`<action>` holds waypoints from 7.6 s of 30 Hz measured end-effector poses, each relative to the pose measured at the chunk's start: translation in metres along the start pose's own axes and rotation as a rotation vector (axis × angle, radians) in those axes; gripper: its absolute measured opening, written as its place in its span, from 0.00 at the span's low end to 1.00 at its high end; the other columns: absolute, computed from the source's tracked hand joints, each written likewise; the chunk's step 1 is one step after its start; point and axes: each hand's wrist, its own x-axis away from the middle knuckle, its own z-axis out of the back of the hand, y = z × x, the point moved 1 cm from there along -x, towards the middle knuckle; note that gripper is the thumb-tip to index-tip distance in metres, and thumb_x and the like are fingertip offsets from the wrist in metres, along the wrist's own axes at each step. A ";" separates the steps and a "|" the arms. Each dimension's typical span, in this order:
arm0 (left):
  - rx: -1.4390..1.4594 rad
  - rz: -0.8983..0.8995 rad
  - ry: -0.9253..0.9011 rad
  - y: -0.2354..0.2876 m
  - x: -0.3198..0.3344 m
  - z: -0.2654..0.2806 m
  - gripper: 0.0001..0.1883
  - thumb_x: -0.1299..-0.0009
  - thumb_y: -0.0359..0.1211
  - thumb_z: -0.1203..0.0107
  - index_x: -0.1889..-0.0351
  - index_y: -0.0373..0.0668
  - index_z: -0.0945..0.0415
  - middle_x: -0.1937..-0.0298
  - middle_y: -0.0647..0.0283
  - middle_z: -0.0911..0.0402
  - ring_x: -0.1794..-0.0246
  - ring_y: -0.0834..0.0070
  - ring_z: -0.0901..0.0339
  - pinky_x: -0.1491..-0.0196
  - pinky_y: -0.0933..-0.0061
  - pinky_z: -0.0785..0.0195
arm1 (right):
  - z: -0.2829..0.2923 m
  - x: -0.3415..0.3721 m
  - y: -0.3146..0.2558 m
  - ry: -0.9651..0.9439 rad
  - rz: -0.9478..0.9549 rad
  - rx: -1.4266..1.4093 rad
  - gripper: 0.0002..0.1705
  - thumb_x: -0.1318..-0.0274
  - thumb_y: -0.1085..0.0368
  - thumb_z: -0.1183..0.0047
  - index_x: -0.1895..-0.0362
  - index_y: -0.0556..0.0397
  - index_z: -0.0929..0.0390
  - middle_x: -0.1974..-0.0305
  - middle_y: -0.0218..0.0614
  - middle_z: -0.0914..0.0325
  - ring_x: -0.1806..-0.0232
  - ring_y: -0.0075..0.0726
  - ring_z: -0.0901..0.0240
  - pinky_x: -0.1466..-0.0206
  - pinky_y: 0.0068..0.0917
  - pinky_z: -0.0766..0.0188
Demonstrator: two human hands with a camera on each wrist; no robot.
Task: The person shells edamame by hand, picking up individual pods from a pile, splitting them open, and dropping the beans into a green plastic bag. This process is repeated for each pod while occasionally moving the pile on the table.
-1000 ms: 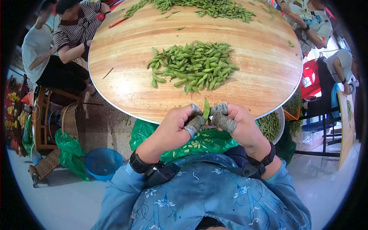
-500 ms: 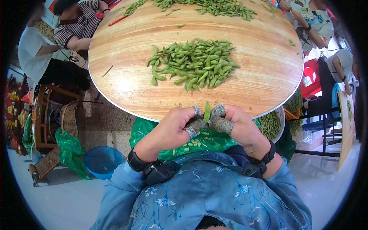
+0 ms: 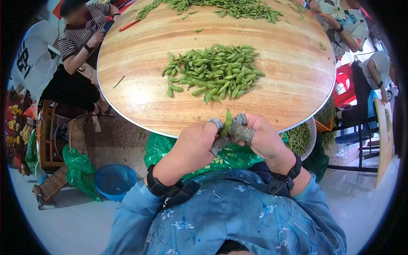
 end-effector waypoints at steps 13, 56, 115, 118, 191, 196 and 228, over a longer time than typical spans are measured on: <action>0.936 0.314 0.188 0.001 0.004 -0.016 0.04 0.36 0.28 0.58 0.69 0.37 0.35 0.79 0.66 0.32 0.80 0.75 0.33 0.77 0.77 0.40 | -0.012 0.000 0.000 0.014 0.364 0.013 0.06 0.52 0.71 0.50 0.67 0.59 0.30 0.71 0.28 0.29 0.68 0.19 0.33 0.64 0.18 0.34; 1.047 0.392 0.382 -0.017 -0.052 0.001 0.06 0.40 0.21 0.53 0.65 0.36 0.32 0.68 0.63 0.27 0.70 0.77 0.28 0.70 0.77 0.32 | 0.019 0.018 -0.012 0.203 0.287 0.241 0.17 0.52 0.73 0.52 0.55 0.56 0.31 0.69 0.32 0.26 0.68 0.21 0.31 0.63 0.19 0.34; 1.600 0.560 0.045 -0.006 -0.005 -0.026 0.11 0.34 0.39 0.57 0.69 0.41 0.34 0.82 0.70 0.39 0.85 0.84 0.45 0.83 0.83 0.51 | 0.013 -0.011 0.011 -0.001 0.444 -0.050 0.08 0.49 0.69 0.52 0.64 0.58 0.30 0.68 0.27 0.28 0.65 0.18 0.33 0.60 0.17 0.35; 1.245 0.369 0.112 -0.005 -0.010 -0.026 0.09 0.35 0.38 0.55 0.68 0.41 0.33 0.81 0.71 0.37 0.84 0.86 0.43 0.83 0.83 0.51 | 0.012 -0.007 0.006 0.007 0.353 -0.011 0.09 0.49 0.70 0.52 0.63 0.58 0.30 0.68 0.28 0.28 0.65 0.19 0.33 0.60 0.17 0.35; 0.422 0.343 0.155 -0.040 -0.030 0.019 0.05 0.41 0.27 0.56 0.68 0.36 0.34 0.75 0.51 0.28 0.75 0.62 0.30 0.73 0.70 0.39 | 0.010 0.001 -0.013 0.191 0.350 0.293 0.11 0.51 0.72 0.52 0.60 0.61 0.28 0.65 0.30 0.26 0.65 0.20 0.32 0.60 0.18 0.34; 0.702 0.264 0.037 -0.021 -0.018 0.006 0.06 0.37 0.26 0.60 0.64 0.36 0.36 0.75 0.61 0.31 0.75 0.75 0.34 0.72 0.79 0.41 | 0.002 -0.004 -0.015 0.145 0.314 0.145 0.10 0.49 0.69 0.52 0.62 0.59 0.28 0.68 0.28 0.27 0.66 0.18 0.34 0.62 0.16 0.36; 0.050 0.036 0.135 0.004 -0.011 -0.009 0.07 0.44 0.25 0.55 0.67 0.35 0.35 0.77 0.49 0.29 0.74 0.53 0.31 0.74 0.63 0.41 | 0.001 -0.003 -0.005 0.094 0.204 -0.120 0.05 0.49 0.70 0.54 0.67 0.58 0.29 0.72 0.28 0.28 0.70 0.19 0.33 0.64 0.19 0.34</action>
